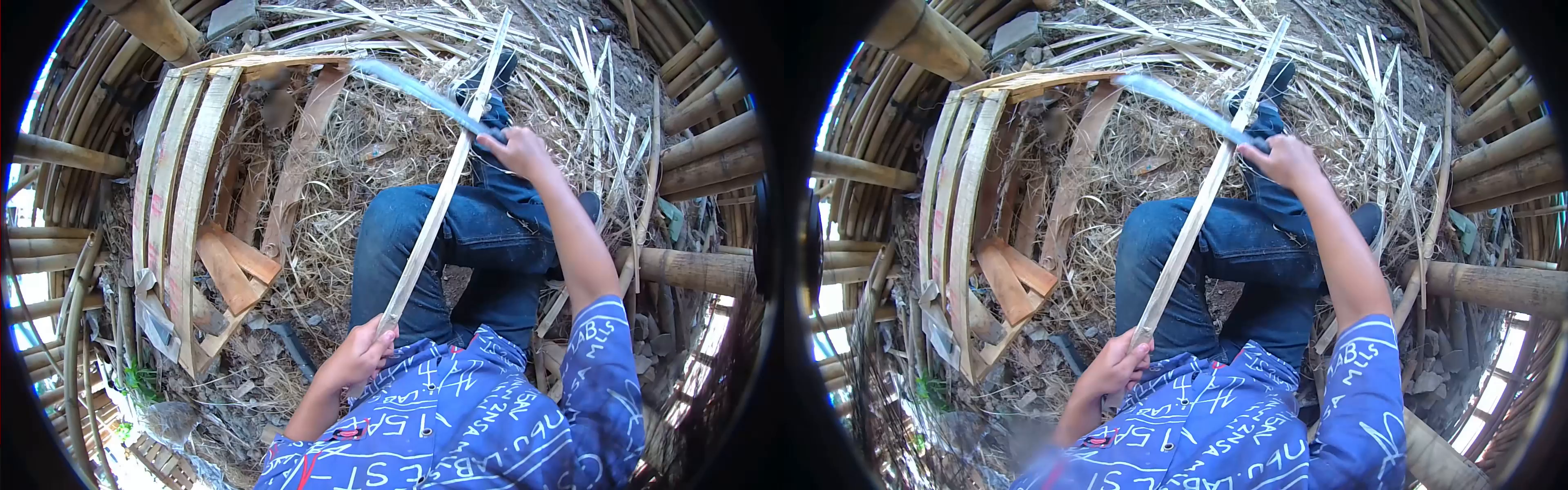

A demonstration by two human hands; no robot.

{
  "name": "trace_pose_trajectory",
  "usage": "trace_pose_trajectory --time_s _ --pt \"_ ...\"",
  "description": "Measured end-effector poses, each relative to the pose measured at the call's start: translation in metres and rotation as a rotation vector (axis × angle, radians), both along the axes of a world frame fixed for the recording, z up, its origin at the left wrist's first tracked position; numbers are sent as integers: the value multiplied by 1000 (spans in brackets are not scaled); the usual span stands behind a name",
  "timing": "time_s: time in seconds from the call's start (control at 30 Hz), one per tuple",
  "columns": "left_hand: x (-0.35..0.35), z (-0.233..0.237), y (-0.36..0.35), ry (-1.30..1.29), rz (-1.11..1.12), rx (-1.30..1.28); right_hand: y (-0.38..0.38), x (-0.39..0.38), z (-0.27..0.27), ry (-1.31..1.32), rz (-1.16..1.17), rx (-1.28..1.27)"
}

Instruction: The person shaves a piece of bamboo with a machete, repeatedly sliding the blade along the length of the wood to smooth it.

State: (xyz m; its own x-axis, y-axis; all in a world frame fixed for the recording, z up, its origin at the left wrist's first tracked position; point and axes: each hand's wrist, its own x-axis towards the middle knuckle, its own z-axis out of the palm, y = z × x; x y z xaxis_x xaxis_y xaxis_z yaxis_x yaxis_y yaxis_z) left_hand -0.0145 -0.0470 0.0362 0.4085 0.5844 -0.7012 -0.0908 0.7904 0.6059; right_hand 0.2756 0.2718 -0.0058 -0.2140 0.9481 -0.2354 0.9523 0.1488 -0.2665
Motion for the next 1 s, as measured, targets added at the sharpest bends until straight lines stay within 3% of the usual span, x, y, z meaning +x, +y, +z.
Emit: trace_pose_trajectory --time_s 0.17,0.23,0.3,0.37,0.5,0.6,0.77,0.9,1.0 --pt "-9 -7 -10 55 -56 29 -29 -8 17 -105 221 -37" --pt "-20 -13 -27 87 -85 125 -7 6 8 -61 83 18" --pt "-24 -9 -31 92 -96 162 21 20 -3 -49 -160 -128" --pt "-22 7 -16 51 -85 29 19 12 -17 -150 -80 36" --pt "-23 -7 -25 52 -63 47 14 12 -4 -105 -93 79" --pt "-24 -10 -23 73 -56 55 -7 16 16 43 22 92" --pt "-32 -3 -17 120 -102 29 -21 8 30 -233 262 15" --pt "-40 3 -32 167 -110 168 42 67 -6 -65 -396 -2" --pt "-43 2 -27 194 -139 177 29 66 -17 -64 -296 72"
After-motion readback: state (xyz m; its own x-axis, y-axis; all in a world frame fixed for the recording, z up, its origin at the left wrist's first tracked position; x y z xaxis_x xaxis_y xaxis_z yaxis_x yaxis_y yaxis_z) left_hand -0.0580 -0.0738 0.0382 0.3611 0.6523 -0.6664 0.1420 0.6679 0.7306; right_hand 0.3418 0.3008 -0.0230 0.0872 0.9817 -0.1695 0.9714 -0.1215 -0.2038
